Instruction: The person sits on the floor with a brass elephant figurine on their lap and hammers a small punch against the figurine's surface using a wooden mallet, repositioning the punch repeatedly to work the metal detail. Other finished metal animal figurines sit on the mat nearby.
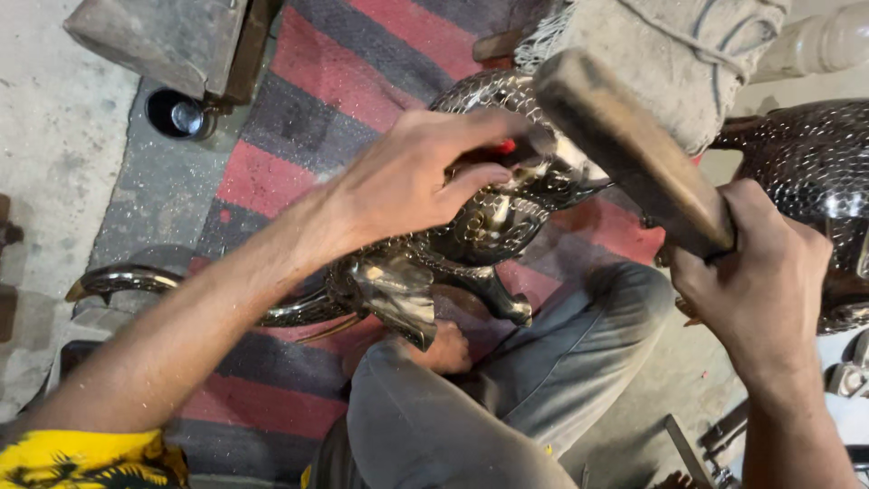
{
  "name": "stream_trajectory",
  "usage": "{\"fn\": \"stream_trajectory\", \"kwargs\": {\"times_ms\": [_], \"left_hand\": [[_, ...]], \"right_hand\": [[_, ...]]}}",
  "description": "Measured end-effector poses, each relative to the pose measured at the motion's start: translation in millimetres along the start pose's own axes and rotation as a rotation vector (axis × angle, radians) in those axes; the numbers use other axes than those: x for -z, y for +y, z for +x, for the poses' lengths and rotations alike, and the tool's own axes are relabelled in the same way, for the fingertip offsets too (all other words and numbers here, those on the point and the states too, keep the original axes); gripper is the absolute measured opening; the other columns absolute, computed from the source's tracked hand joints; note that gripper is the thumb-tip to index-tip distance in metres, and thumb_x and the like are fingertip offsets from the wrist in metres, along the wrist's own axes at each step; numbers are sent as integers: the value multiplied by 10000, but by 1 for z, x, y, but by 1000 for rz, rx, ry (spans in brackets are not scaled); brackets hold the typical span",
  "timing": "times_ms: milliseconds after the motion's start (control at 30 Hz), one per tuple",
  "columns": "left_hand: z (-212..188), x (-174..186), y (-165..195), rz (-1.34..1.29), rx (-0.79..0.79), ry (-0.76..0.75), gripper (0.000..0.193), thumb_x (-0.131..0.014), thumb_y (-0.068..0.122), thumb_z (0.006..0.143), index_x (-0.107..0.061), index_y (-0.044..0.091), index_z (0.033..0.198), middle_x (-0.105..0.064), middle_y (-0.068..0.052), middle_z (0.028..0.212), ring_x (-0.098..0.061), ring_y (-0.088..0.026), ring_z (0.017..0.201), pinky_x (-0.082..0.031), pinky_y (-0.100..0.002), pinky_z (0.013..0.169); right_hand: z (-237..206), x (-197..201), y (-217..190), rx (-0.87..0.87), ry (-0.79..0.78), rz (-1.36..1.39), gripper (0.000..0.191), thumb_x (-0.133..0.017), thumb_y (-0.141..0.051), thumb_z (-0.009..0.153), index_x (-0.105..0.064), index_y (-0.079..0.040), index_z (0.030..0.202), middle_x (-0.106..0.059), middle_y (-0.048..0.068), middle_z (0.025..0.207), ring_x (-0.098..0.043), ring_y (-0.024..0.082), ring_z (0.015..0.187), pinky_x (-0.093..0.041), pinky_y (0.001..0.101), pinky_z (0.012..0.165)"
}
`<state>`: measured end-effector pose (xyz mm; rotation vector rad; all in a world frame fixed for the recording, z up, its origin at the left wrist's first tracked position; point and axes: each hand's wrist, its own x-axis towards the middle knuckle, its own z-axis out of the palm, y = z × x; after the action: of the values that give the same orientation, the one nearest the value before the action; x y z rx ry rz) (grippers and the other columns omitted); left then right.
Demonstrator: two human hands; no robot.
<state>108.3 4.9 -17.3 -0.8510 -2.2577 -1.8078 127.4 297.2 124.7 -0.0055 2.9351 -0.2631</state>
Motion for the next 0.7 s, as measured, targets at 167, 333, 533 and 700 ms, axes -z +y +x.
{"fn": "stream_trajectory", "kwargs": {"times_ms": [167, 333, 533, 700], "left_hand": [[-3, -7, 4, -42, 43, 52, 381, -727, 166, 1036, -540, 99, 1361, -747, -125, 1129, -761, -308, 1069, -619, -400, 865], [1, -5, 4, 33, 1, -31, 364, -728, 167, 1017, -570, 130, 1343, -758, -110, 1078, -755, -319, 960, -596, -429, 795], [-1, 0, 7, -11, -13, -15, 374, -706, 157, 1022, -559, 134, 1365, -750, -103, 1090, -753, -312, 985, -597, -417, 816], [2, 3, 7, 19, -120, -38, 387, -720, 138, 1007, -566, 162, 1361, -748, -105, 1108, -739, -324, 986, -593, -431, 846]], "right_hand": [[4, -7, 4, 191, 95, 157, 304, -797, -105, 828, -614, 17, 1038, -651, 136, 828, -610, 159, 711, -520, 310, 674], [6, 6, 20, 307, 174, -48, 327, -832, -68, 839, -601, 61, 1031, -652, 160, 840, -655, 188, 729, -533, 325, 711], [1, 3, 25, 154, 157, 430, 167, -774, -102, 1005, -643, 0, 1021, -677, 73, 827, -670, 106, 696, -546, 262, 662], [-5, -18, 27, 296, 177, 13, 169, -810, -5, 935, -656, 39, 987, -674, 106, 800, -671, 161, 707, -545, 310, 696]]}}
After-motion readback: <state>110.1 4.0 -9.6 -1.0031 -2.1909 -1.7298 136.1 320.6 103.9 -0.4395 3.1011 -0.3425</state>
